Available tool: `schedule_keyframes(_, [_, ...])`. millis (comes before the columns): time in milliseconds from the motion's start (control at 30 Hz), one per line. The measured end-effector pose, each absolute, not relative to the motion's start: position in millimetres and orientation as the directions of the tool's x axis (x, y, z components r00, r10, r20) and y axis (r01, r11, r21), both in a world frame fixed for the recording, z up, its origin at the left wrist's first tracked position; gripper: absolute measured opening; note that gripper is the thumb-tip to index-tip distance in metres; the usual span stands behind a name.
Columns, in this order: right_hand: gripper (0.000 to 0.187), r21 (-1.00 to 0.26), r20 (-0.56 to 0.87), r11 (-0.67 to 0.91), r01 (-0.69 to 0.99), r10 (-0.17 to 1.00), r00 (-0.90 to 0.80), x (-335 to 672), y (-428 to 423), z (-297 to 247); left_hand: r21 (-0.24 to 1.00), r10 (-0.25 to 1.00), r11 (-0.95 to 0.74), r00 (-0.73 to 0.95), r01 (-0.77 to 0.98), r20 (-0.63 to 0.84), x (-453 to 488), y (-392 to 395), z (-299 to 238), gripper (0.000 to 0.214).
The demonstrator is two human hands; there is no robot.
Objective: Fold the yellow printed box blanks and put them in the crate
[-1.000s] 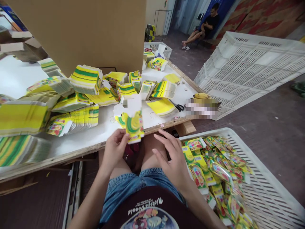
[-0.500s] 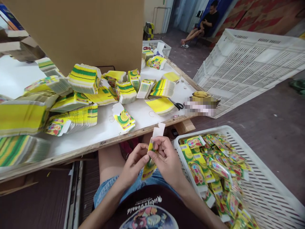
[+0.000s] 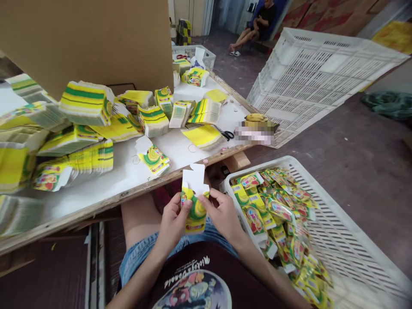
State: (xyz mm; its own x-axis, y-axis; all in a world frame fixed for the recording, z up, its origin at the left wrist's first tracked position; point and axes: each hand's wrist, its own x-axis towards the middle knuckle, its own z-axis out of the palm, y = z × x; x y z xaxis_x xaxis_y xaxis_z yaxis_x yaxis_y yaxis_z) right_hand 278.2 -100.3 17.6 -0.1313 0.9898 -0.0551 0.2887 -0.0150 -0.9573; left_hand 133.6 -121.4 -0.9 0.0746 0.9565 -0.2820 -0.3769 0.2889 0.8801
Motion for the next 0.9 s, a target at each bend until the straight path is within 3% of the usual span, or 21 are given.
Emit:
schedule_keyframes(133, [0.027, -0.991, -0.013, -0.008, 0.135, 0.999, -0.041, 282.6, -97.1, 15.6, 0.945, 0.984, 0.179, 0.061, -0.273, -0.168, 132.2, -119.6, 5.7, 0.055])
schedule_keyframes(200, [0.037, -1.0, 0.023, 0.023, 0.013, 0.998, -0.06, 285.5, -95.5, 18.6, 0.947, 0.981, 0.174, 0.134, -0.27, -0.142, 127.1, -117.2, 10.9, 0.06])
schedule_keyframes(267, [0.034, -0.999, 0.019, 0.013, -0.045, 0.99, -0.137, 290.3, -94.8, 22.3, 0.933, 0.958, 0.212, 0.25, -0.291, -0.14, 120.1, -114.5, 16.0, 0.058])
schedule_keyframes(400, [0.018, -0.995, -0.094, -0.096, 0.005, 0.955, -0.28, 303.7, -95.7, 27.0, 0.875, 0.885, 0.324, 0.441, -0.36, -0.146, 109.7, -113.1, 18.9, 0.041])
schedule_keyframes(500, [0.023, -0.991, -0.054, -0.011, 0.131, 0.945, -0.324, 311.4, -95.7, 26.9, 0.851, 0.864, 0.356, 0.484, -0.386, -0.142, 110.6, -116.0, 15.1, 0.032])
schedule_keyframes(600, [0.023, -0.97, 0.046, 0.113, 0.215, 0.955, -0.292, 312.8, -95.1, 25.0, 0.839, 0.872, 0.37, 0.462, -0.398, -0.165, 115.5, -118.4, 13.5, 0.053])
schedule_keyframes(667, [0.009, -0.985, 0.064, 0.097, 0.14, 0.973, -0.223, 311.4, -95.0, 24.1, 0.836, 0.867, 0.378, 0.468, -0.398, -0.169, 118.0, -117.9, 15.2, 0.072])
schedule_keyframes(700, [0.017, -0.993, 0.06, 0.078, 0.091, 0.981, -0.184, 310.9, -95.0, 24.1, 0.839, 0.859, 0.383, 0.482, -0.386, -0.171, 118.6, -117.1, 16.2, 0.074])
schedule_keyframes(767, [0.028, -0.994, 0.085, 0.093, 0.064, 0.988, -0.128, 311.6, -94.4, 25.7, 0.865, 0.856, 0.369, 0.486, -0.339, -0.175, 119.1, -114.9, 17.2, 0.064])
schedule_keyframes(833, [0.019, -0.978, 0.14, 0.159, 0.136, 0.98, -0.139, 314.3, -93.3, 28.8, 0.918, 0.896, 0.295, 0.41, -0.265, -0.17, 119.3, -112.8, 15.5, 0.052])
schedule_keyframes(900, [0.024, -0.969, 0.109, 0.149, 0.196, 0.973, -0.203, 317.1, -92.2, 32.4, 0.969, 0.945, 0.195, 0.294, -0.153, -0.144, 120.3, -111.8, 11.8, 0.046])
